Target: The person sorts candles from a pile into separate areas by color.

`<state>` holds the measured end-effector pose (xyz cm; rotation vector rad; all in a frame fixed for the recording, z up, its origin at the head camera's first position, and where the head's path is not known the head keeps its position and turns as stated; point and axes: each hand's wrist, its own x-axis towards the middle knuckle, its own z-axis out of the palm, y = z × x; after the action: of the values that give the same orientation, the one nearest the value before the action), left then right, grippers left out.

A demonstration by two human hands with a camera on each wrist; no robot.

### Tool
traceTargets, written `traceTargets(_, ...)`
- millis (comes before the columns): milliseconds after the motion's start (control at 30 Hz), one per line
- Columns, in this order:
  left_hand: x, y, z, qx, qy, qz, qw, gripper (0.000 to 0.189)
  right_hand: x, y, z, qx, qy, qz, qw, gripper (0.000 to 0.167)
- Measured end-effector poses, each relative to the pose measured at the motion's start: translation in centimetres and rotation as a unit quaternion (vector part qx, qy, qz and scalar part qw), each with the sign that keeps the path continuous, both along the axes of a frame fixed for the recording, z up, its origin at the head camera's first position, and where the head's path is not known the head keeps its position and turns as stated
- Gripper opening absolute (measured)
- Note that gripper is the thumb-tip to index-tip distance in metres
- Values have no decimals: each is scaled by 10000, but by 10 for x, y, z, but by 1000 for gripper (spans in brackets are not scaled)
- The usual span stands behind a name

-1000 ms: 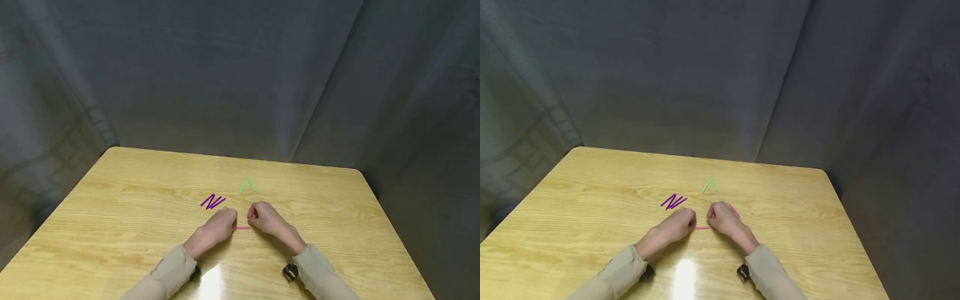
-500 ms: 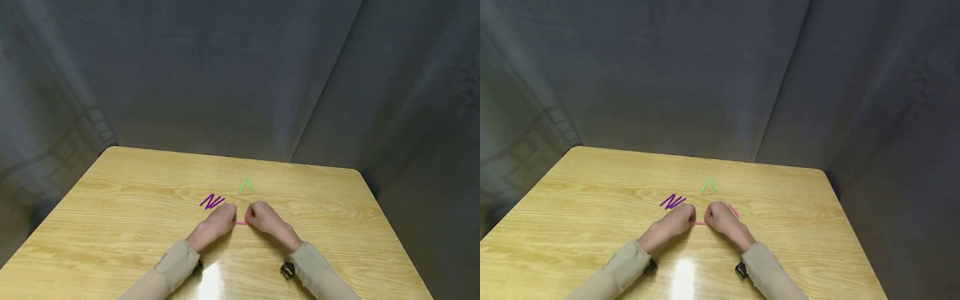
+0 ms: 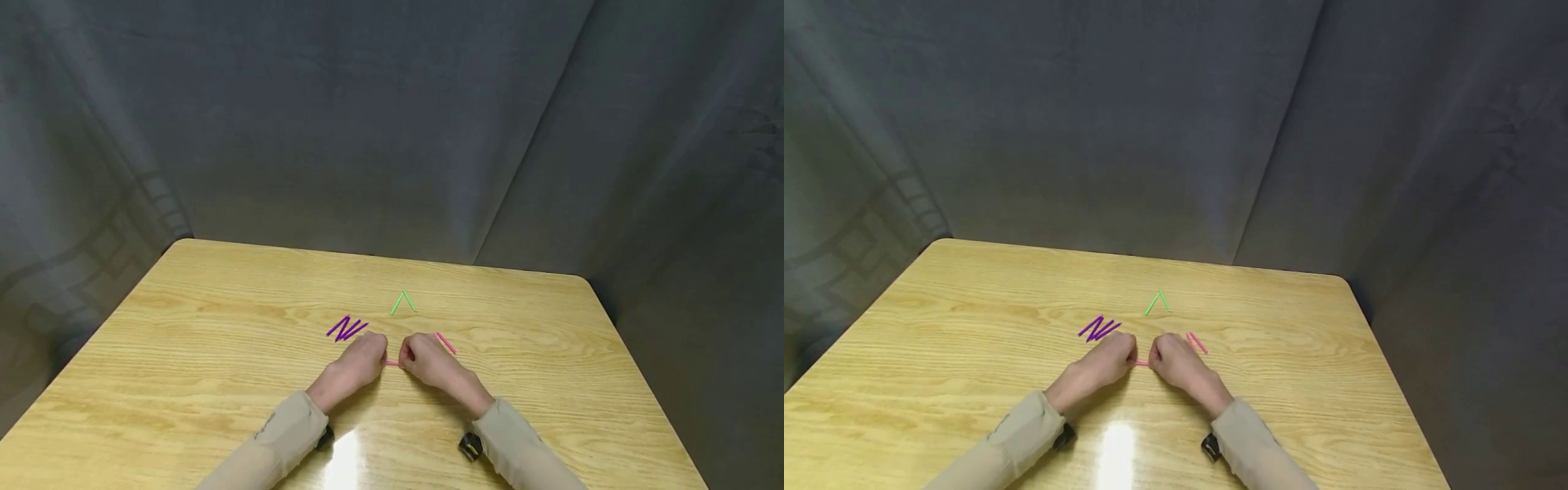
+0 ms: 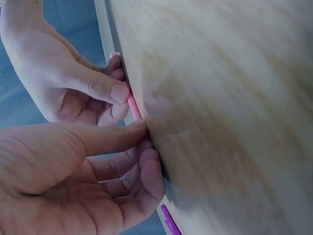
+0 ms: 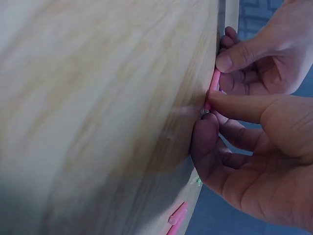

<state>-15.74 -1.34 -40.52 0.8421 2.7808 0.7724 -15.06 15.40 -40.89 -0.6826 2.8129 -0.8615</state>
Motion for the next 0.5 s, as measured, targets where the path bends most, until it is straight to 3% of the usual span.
traceTargets(200,-1,2,0,-70,-129,32,9999,27,0,0,-2,64,167,82,9998,16)
traceTargets(500,-2,0,-2,-8,8,71,10000,20,-1,0,-2,32,89,77,9999,17)
